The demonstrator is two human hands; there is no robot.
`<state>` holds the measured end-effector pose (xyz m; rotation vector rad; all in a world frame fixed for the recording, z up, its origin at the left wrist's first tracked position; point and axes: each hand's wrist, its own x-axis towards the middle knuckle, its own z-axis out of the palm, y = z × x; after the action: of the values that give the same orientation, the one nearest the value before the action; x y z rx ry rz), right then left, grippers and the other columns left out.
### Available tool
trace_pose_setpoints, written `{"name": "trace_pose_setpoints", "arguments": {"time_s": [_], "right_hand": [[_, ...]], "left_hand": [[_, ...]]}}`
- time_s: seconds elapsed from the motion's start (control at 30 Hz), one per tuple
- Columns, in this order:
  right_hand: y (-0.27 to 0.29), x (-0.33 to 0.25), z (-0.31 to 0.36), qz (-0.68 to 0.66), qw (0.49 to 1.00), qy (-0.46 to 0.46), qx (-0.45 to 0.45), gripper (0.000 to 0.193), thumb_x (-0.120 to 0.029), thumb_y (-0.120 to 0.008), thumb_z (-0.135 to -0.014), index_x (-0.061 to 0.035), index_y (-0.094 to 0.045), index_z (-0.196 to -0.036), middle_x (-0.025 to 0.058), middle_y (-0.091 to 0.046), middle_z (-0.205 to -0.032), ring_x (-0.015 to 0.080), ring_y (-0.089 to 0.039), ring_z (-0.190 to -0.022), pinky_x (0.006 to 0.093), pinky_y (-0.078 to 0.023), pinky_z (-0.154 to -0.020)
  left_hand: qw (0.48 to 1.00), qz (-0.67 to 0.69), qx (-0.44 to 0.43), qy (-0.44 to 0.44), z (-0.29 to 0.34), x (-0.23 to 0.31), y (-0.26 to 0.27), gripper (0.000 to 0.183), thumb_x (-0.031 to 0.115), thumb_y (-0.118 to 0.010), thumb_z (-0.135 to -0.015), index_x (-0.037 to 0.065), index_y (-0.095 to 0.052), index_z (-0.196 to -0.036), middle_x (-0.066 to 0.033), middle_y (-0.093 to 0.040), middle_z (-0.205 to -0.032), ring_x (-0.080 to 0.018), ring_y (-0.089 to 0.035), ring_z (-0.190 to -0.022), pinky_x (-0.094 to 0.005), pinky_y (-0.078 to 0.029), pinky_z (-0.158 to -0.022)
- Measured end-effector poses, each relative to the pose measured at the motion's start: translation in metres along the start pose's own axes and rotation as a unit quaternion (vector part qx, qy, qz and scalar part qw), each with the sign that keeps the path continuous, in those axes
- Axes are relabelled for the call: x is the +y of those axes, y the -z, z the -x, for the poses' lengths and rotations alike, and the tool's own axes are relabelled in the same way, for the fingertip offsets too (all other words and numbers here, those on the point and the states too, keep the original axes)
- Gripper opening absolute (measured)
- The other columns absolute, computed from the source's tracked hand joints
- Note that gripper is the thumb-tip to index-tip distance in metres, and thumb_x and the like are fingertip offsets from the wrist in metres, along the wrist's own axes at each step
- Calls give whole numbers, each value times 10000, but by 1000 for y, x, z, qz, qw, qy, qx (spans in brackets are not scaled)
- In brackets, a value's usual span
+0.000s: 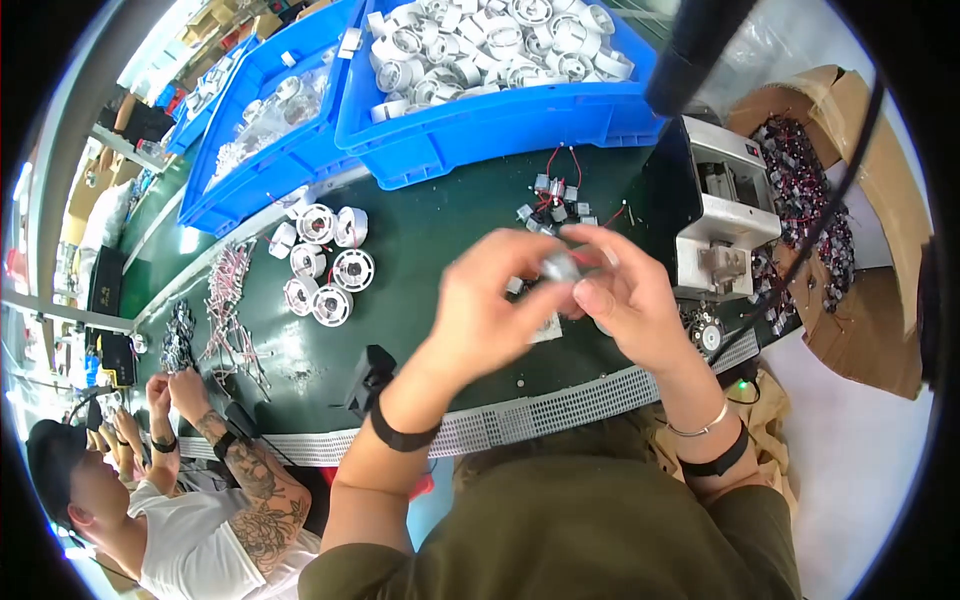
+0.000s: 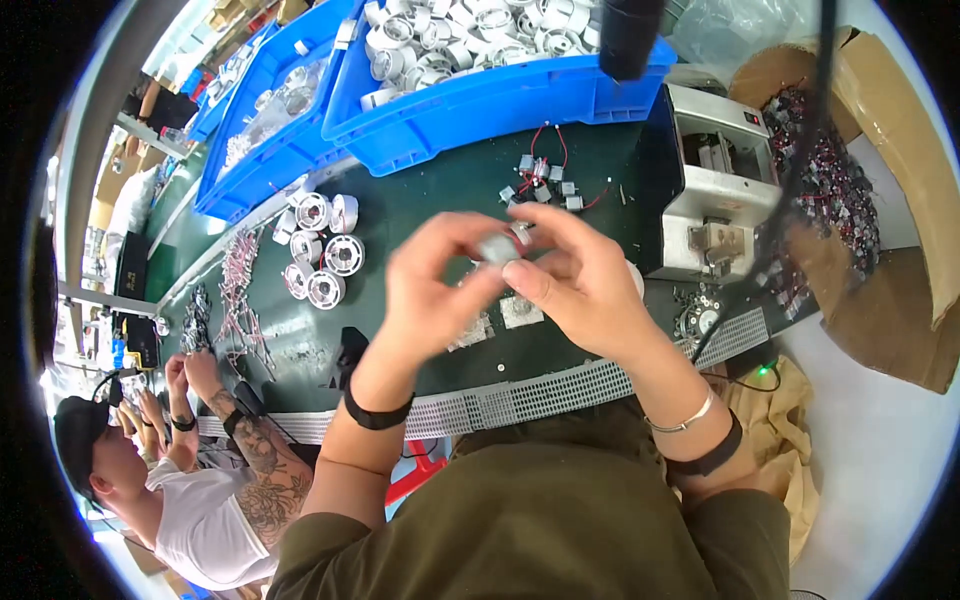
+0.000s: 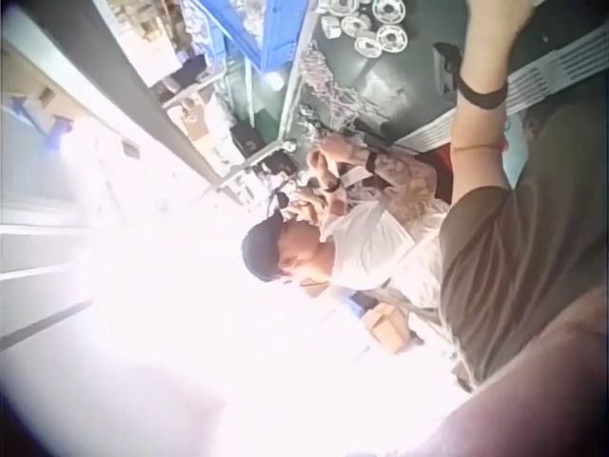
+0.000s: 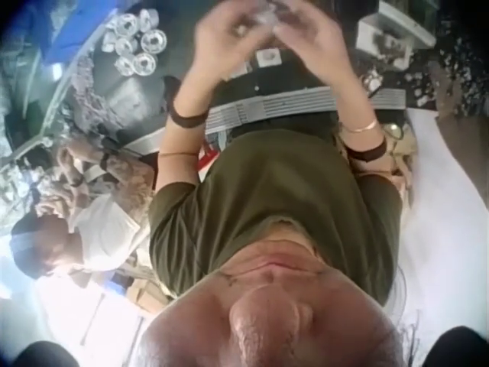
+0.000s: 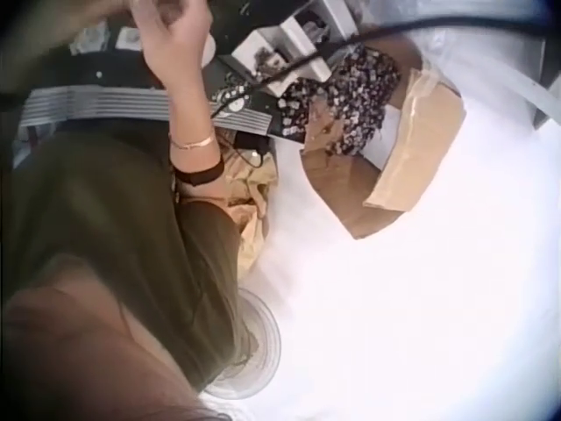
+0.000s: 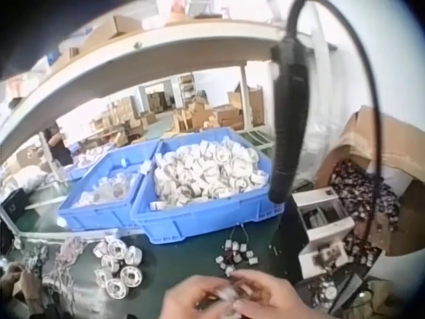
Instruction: Assembling small electronic components at an industrial workbench.
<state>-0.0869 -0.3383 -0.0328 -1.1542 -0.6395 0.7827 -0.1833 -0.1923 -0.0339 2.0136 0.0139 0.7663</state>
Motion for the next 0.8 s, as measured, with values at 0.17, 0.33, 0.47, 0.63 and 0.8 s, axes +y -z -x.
{"name": "trace_pose_setpoints", "arguments": {"time_s": [0.17,0.33,0.47,0.63,0.8], "right_hand": [[9,0,-3,33,998,51,28,354,-61,-676,-837,19,-556,-1160,76,-599,-995,120,-577,-720,243,-486,-641],[41,9,7,132,986,88,51,330,7,-683,-801,6,-578,-1114,79,-614,-951,114,-585,-716,212,-464,-618],[32,6,11,3,998,21,61,287,7,-668,-808,16,-565,-1075,120,-621,-990,149,-617,-765,266,-531,-694],[36,-8,24,-22,995,-25,90,298,8,-667,-803,17,-557,-1080,132,-618,-1008,161,-621,-805,285,-542,-729],[56,-7,41,113,981,68,142,273,23,-661,-789,22,-573,-1047,111,-624,-978,135,-603,-844,260,-514,-736]], "left_hand": [[985,-112,-90,-98,-25,16,9,349,55,-749,-685,47,-646,-1018,-117,-618,-1003,-247,-608,-823,-303,-504,-704],[923,-365,120,-17,-130,-42,91,278,200,-673,-798,21,-669,-1011,-152,-665,-895,-262,-646,-810,-336,-500,-729],[794,-595,-88,87,-178,-122,125,434,401,-635,-803,16,-671,-1000,-202,-662,-905,-337,-639,-867,-422,-486,-744],[787,-530,-233,214,-189,-140,146,545,525,-573,-822,6,-656,-965,-230,-651,-902,-376,-624,-891,-438,-473,-754],[942,-310,25,126,-141,-72,108,361,290,-719,-791,-13,-609,-954,-150,-638,-866,-284,-647,-811,-369,-501,-733]]}}
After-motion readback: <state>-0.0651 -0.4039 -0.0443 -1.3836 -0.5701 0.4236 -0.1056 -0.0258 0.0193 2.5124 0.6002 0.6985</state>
